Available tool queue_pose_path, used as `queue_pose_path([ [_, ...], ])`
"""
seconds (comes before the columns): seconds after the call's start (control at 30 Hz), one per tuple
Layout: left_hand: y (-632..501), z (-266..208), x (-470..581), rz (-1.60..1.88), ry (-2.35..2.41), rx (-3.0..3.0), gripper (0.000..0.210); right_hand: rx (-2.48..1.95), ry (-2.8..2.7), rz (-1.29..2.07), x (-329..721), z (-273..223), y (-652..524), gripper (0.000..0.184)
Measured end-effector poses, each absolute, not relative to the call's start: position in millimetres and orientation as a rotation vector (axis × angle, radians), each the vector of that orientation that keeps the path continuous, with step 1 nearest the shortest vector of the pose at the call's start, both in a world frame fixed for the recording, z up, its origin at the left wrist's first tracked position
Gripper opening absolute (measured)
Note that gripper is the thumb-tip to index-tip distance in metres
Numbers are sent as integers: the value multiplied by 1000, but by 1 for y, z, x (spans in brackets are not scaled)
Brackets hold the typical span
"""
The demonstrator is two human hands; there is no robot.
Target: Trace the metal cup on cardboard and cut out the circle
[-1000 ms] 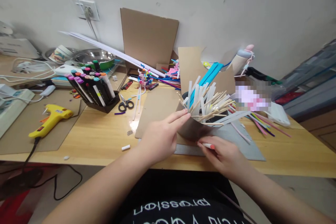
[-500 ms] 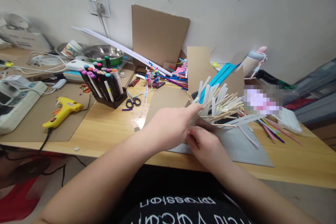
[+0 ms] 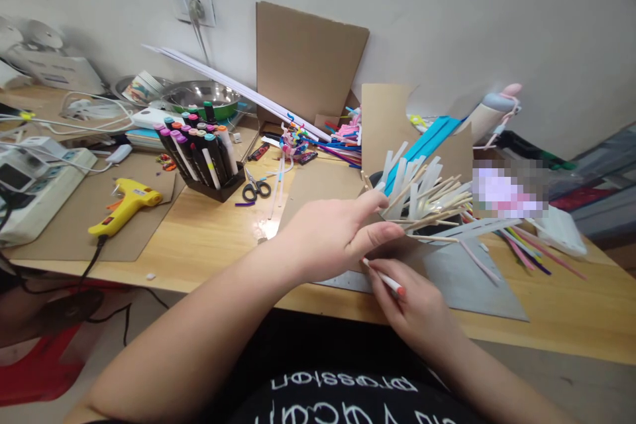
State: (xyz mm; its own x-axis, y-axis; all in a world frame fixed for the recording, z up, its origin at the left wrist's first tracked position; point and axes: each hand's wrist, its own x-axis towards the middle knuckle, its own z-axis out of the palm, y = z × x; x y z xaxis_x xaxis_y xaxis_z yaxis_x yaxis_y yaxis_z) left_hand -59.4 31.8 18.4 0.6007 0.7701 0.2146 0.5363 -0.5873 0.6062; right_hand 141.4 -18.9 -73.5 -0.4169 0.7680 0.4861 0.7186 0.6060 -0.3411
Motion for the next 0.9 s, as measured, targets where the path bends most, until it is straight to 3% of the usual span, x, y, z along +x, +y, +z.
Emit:
queue_pose_path([
  [0.3,30,9,-63,752,988,2284,49,-1434,-2015,248,187,-61,-38,11],
  [0.47,2,-22,-50,1201,1061,2072,17,-1166,-2093,204,178,-47,-50,10],
  [0.7,-24,-57,-36,1128,807,2201,20,-953,-2237,319,150,-43,-40,16],
  [0.8,-21,-58,-46,1255,848,2161,26,-945,-2235,160,164,-25,-38,26],
  [0.9,-13,-58,-60,1397,1059,1991,24,-984,-2177,-98,191,6,-28,12],
])
